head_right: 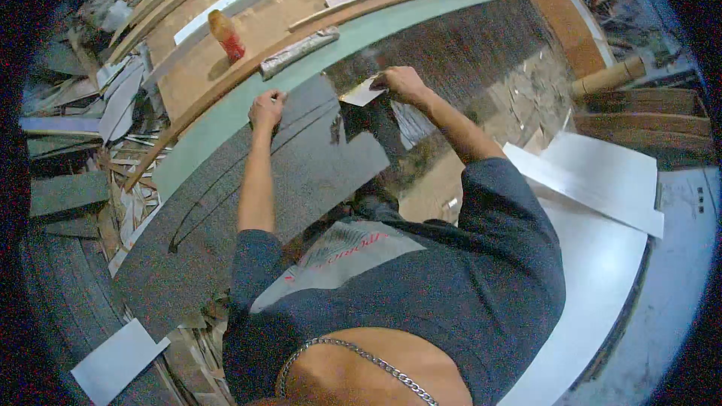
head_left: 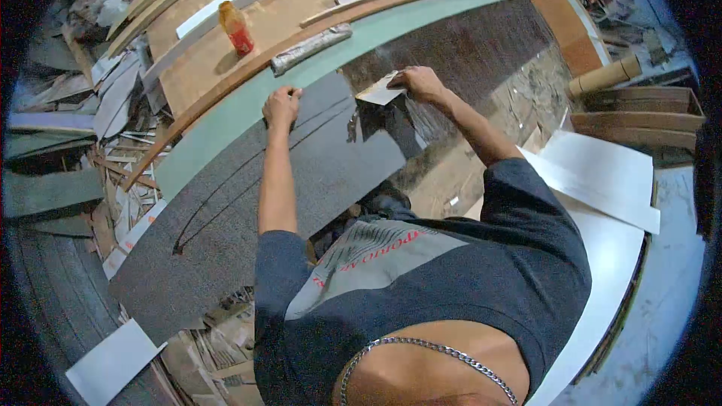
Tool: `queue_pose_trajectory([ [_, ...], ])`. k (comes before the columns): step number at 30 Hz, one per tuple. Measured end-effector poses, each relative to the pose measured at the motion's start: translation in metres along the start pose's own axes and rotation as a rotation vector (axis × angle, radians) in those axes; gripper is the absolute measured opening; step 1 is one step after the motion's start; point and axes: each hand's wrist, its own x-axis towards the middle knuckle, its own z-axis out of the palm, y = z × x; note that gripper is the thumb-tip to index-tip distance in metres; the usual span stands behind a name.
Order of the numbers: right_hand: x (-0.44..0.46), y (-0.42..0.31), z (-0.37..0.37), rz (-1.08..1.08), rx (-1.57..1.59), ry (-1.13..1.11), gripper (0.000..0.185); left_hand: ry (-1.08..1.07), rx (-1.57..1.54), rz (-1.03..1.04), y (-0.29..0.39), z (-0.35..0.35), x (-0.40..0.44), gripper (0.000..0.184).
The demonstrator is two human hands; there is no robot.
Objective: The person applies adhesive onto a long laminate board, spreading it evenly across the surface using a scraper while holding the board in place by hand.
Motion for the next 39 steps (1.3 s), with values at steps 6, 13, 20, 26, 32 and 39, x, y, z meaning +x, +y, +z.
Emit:
queue_pose_trajectory([
  [6, -0.041, 0.014, 0.025, -0.006, 0.039, -0.054, 0.042, -0.016, 0.010, 0.019, -0.002, 0.001, -0.003, 0.026],
  [13, -0.078, 0.026, 0.051, 0.089, -0.049, -0.157, 0.039, 0.004, 0.061, 0.057, -0.006, 0.006, 0.003, 0.029],
  [20, -0.129, 0.026, 0.071, 0.033, 0.011, -0.116, 0.029, 0.005, 0.099, 0.072, -0.006, 0.005, 0.006, 0.033],
  [26, -0.190, 0.002, 0.062, 0.030, -0.091, -0.238, 0.015, 0.042, 0.064, 0.141, -0.021, 0.017, 0.013, 0.033],
  [32, -0.310, 0.009, 0.128, 0.387, 0.195, -0.220, 0.023, 0.073, 0.042, 0.111, -0.020, 0.018, 0.016, 0.036],
  [39, -0.284, -0.032, 0.047, 0.483, 0.991, 0.374, 0.034, 0.011, 0.040, 0.051, -0.013, 0.010, 0.008, 0.035],
])
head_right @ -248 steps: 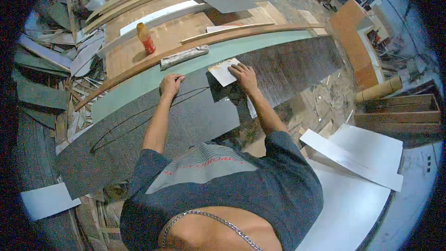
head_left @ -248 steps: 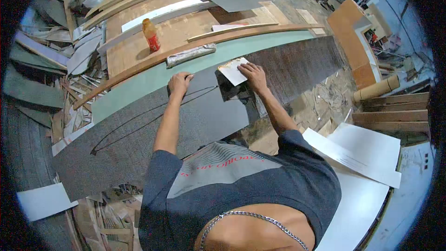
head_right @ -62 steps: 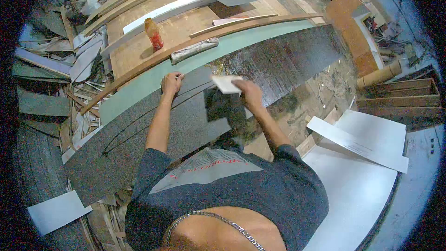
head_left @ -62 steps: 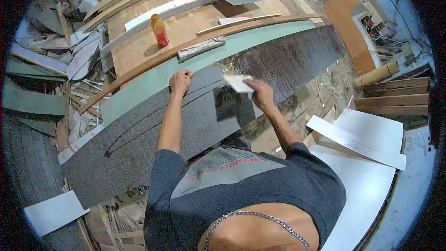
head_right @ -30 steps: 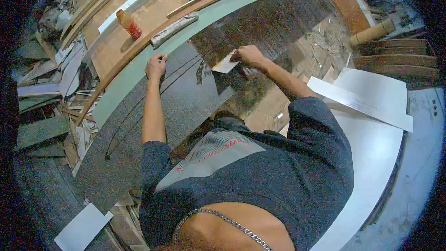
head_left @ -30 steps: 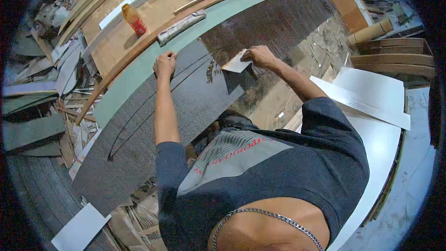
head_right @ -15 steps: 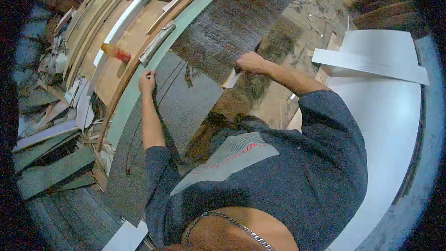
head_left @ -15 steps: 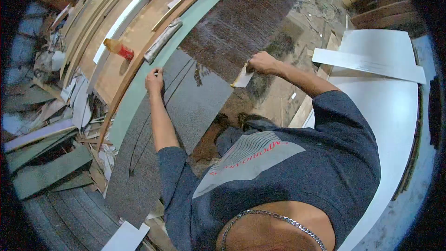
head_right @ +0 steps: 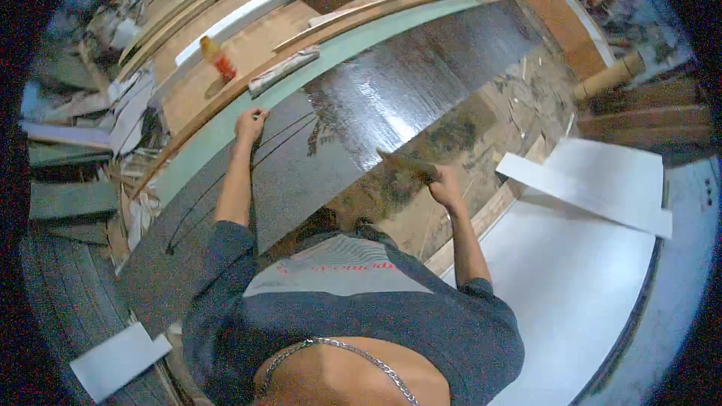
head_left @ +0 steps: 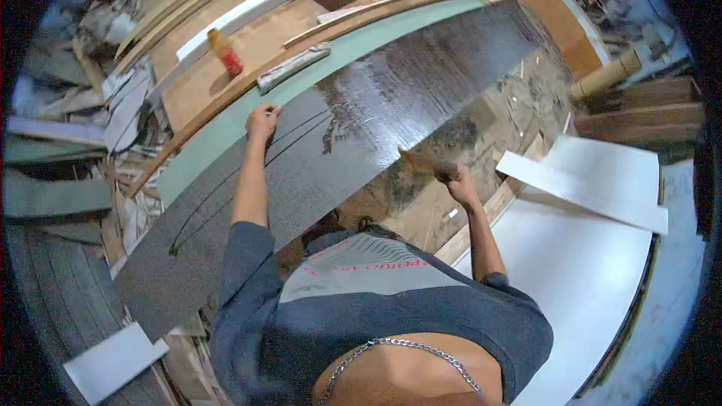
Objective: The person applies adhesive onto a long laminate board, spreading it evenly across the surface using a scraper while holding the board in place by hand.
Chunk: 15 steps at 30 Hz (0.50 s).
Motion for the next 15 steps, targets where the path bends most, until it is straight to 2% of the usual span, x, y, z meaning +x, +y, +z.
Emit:
queue_pose_trajectory([
  [2, 0.034, -0.060, 0.025, -0.033, -0.055, -0.031, 0.031, -0.007, 0.011, 0.004, -0.001, -0.004, -0.002, 0.033],
  [3, 0.054, -0.080, 0.041, -0.053, -0.104, -0.037, 0.028, -0.006, -0.089, 0.085, 0.000, -0.006, -0.003, 0.031],
  [4, 0.076, -0.088, 0.062, -0.196, -0.082, -0.022, 0.031, -0.009, -0.187, 0.171, -0.005, -0.009, -0.004, 0.030],
  [5, 0.098, -0.091, 0.083, -0.334, -0.058, -0.005, 0.034, 0.001, -0.193, 0.161, -0.013, -0.010, -0.002, 0.030],
  [7, 0.139, -0.088, 0.119, -0.420, -0.011, -0.038, 0.039, -0.102, -0.383, 0.236, -0.028, -0.008, 0.005, 0.028],
  [9, 0.163, -0.110, 0.141, -0.649, -0.217, 0.001, 0.049, -0.116, -0.377, 0.258, -0.038, -0.012, 0.003, 0.026],
  [10, 0.175, -0.111, 0.151, -0.647, -0.395, -0.011, 0.053, -0.092, -0.242, 0.226, -0.034, -0.020, -0.004, 0.025],
  [11, 0.182, -0.113, 0.157, -0.661, -0.400, -0.025, 0.053, -0.065, -0.105, 0.191, -0.028, -0.028, -0.010, 0.023],
  [13, 0.203, -0.115, 0.178, -0.746, -0.631, 0.038, 0.043, -0.038, -0.101, 0.127, -0.022, -0.023, -0.015, 0.022],
  [15, 0.217, -0.112, 0.192, -0.792, -0.745, 0.037, 0.044, -0.020, -0.092, 0.077, -0.026, -0.028, -0.013, 0.021],
])
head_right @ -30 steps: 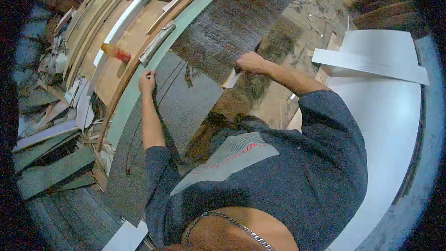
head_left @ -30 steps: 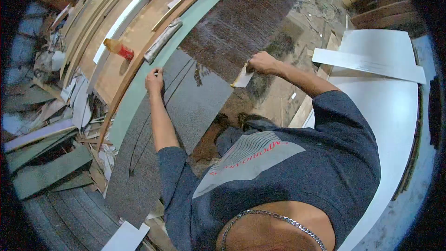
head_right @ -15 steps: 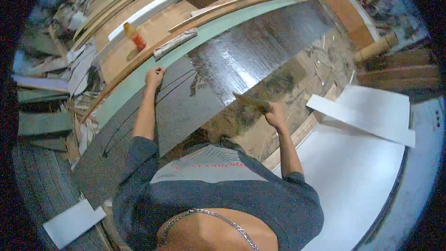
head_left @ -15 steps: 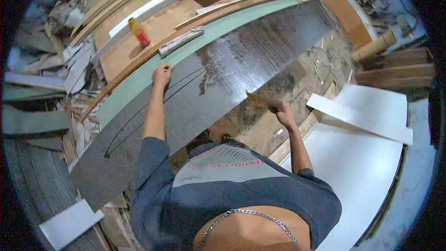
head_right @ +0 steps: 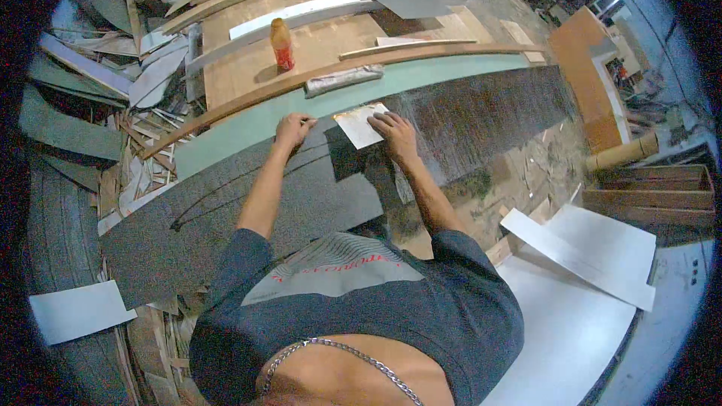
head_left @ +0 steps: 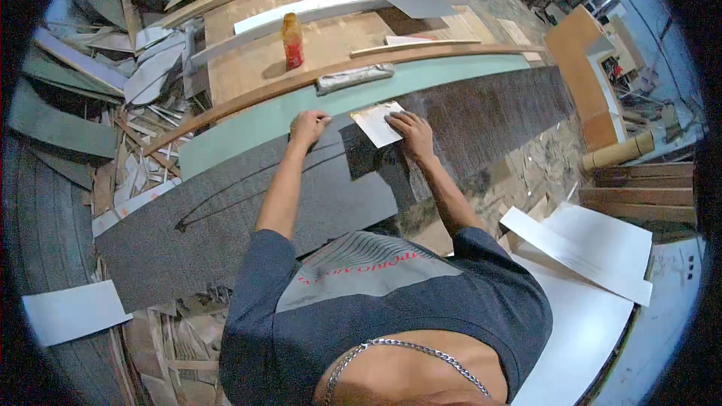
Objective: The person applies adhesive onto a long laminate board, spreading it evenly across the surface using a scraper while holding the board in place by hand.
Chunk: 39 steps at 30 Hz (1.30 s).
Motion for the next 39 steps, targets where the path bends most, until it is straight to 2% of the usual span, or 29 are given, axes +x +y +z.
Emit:
queue_pose_trajectory([
  [4, 0.012, 0.011, 0.018, -0.073, -0.159, -0.027, 0.053, -0.025, -0.112, -0.039, 0.007, -0.002, 0.001, 0.021],
  [12, -0.019, 0.003, 0.031, -0.049, -0.216, -0.119, 0.039, -0.013, -0.097, -0.038, -0.004, 0.009, 0.002, 0.023],
  [14, -0.034, -0.010, 0.018, -0.015, -0.127, -0.168, 0.039, -0.041, -0.110, -0.066, -0.003, 0.009, 0.001, 0.023],
  [18, -0.049, -0.033, -0.004, -0.018, -0.143, -0.156, 0.041, -0.070, -0.067, -0.108, -0.004, 0.007, 0.007, 0.023],
  [24, -0.076, -0.060, -0.002, -0.052, -0.072, -0.189, 0.041, -0.065, -0.097, -0.101, -0.006, 0.007, 0.007, 0.023],
  [27, -0.100, -0.080, -0.004, -0.051, -0.064, -0.290, 0.031, -0.065, -0.104, -0.109, -0.006, 0.009, 0.007, 0.021],
  [30, -0.083, -0.093, -0.027, -0.142, -0.004, -0.502, 0.035, -0.078, -0.129, -0.073, -0.011, 0.011, 0.010, 0.022],
  [32, -0.059, -0.086, -0.038, -0.061, -0.003, -0.352, 0.037, -0.078, -0.107, -0.062, -0.006, 0.007, 0.006, 0.022],
  [34, -0.033, -0.058, -0.036, 0.067, 0.138, -0.023, 0.039, -0.035, -0.085, -0.046, -0.013, 0.014, 0.009, 0.023],
  [35, -0.021, -0.041, -0.037, 0.233, 0.121, -0.082, 0.039, -0.035, -0.090, -0.052, -0.012, 0.013, 0.006, 0.023],
  [36, -0.015, -0.021, -0.030, 0.275, 0.129, 0.025, 0.040, -0.046, -0.086, -0.060, -0.008, 0.008, 0.006, 0.023],
  [38, -0.002, 0.013, -0.019, 0.346, -0.009, 0.034, 0.039, -0.048, -0.086, -0.067, -0.005, 0.005, 0.006, 0.023],
  [39, 0.008, 0.023, -0.017, 0.411, -0.086, -0.057, 0.038, -0.057, -0.101, -0.071, -0.004, 0.004, 0.006, 0.023],
])
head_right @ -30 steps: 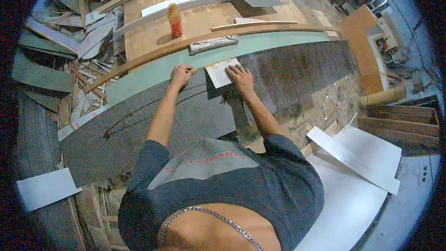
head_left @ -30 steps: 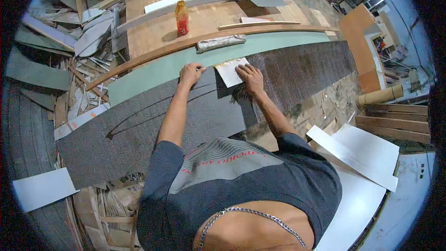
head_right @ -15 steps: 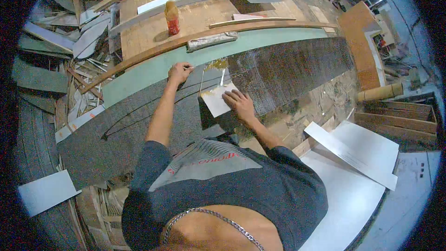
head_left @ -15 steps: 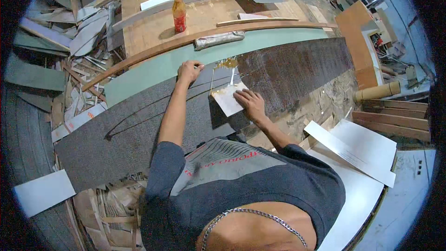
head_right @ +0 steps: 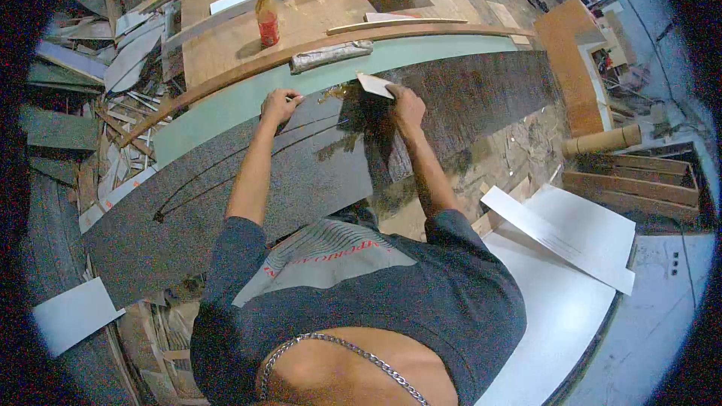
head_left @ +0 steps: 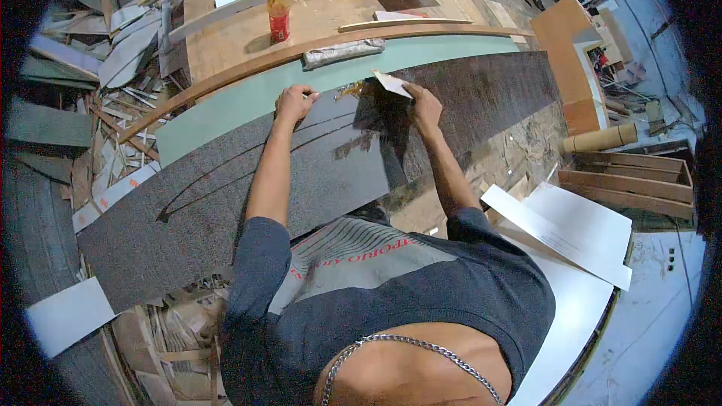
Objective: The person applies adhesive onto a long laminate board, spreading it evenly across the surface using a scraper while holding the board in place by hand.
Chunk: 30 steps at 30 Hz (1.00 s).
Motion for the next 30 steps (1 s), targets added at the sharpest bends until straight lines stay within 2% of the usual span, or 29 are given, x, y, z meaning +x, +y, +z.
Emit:
queue_pose_trajectory([
  [2, 0.018, 0.009, 0.014, 0.057, -0.091, -0.076, 0.036, -0.004, -0.016, -0.008, 0.000, 0.000, 0.000, 0.023],
  [4, 0.026, 0.006, 0.027, -0.117, -0.042, 0.061, 0.033, -0.012, -0.024, -0.029, 0.000, 0.000, -0.001, 0.024],
  [5, 0.029, 0.007, 0.032, -0.119, -0.039, 0.054, 0.033, -0.014, -0.024, -0.037, 0.000, 0.001, -0.002, 0.024],
  [7, 0.028, -0.007, 0.028, -0.162, -0.029, -0.156, 0.032, 0.009, 0.023, -0.033, -0.003, 0.003, 0.000, 0.026],
  [9, 0.024, -0.011, 0.022, -0.317, -0.019, -0.173, 0.030, -0.003, 0.034, -0.033, -0.009, 0.008, 0.001, 0.026],
  [11, 0.021, -0.013, 0.008, -0.354, -0.040, -0.254, 0.028, -0.010, 0.043, -0.015, -0.009, 0.011, 0.004, 0.027],
  [13, 0.021, 0.019, 0.031, -0.390, -0.078, -0.316, 0.027, -0.064, 0.002, -0.092, -0.003, 0.005, 0.004, 0.028],
  [14, 0.013, 0.032, 0.038, -0.448, -0.111, -0.377, 0.026, -0.025, 0.044, -0.026, -0.003, 0.004, 0.002, 0.029],
  [17, -0.016, 0.029, 0.017, -0.481, -0.031, -0.386, 0.025, -0.005, 0.047, -0.008, -0.005, 0.006, 0.003, 0.031],
  [19, -0.029, 0.046, 0.027, -0.454, -0.142, -0.414, 0.022, -0.011, 0.033, -0.002, -0.003, 0.005, 0.000, 0.031],
  [22, -0.061, 0.046, 0.015, -0.399, -0.004, -0.416, 0.018, -0.016, 0.007, 0.012, -0.002, 0.004, 0.002, 0.031],
  [25, -0.089, 0.050, 0.000, -0.469, -0.120, -0.461, 0.023, -0.007, 0.058, 0.017, -0.003, 0.006, 0.002, 0.031],
  [27, -0.108, 0.047, -0.012, -0.392, -0.002, -0.434, 0.022, 0.036, 0.083, 0.085, -0.005, 0.006, 0.002, 0.031],
  [29, -0.130, 0.043, -0.028, -0.344, 0.059, -0.542, 0.019, 0.038, 0.131, 0.112, -0.011, 0.012, 0.007, 0.032],
  [30, -0.142, 0.050, -0.022, -0.317, 0.075, -0.524, 0.019, 0.059, 0.159, 0.108, -0.012, 0.012, 0.009, 0.033],
])
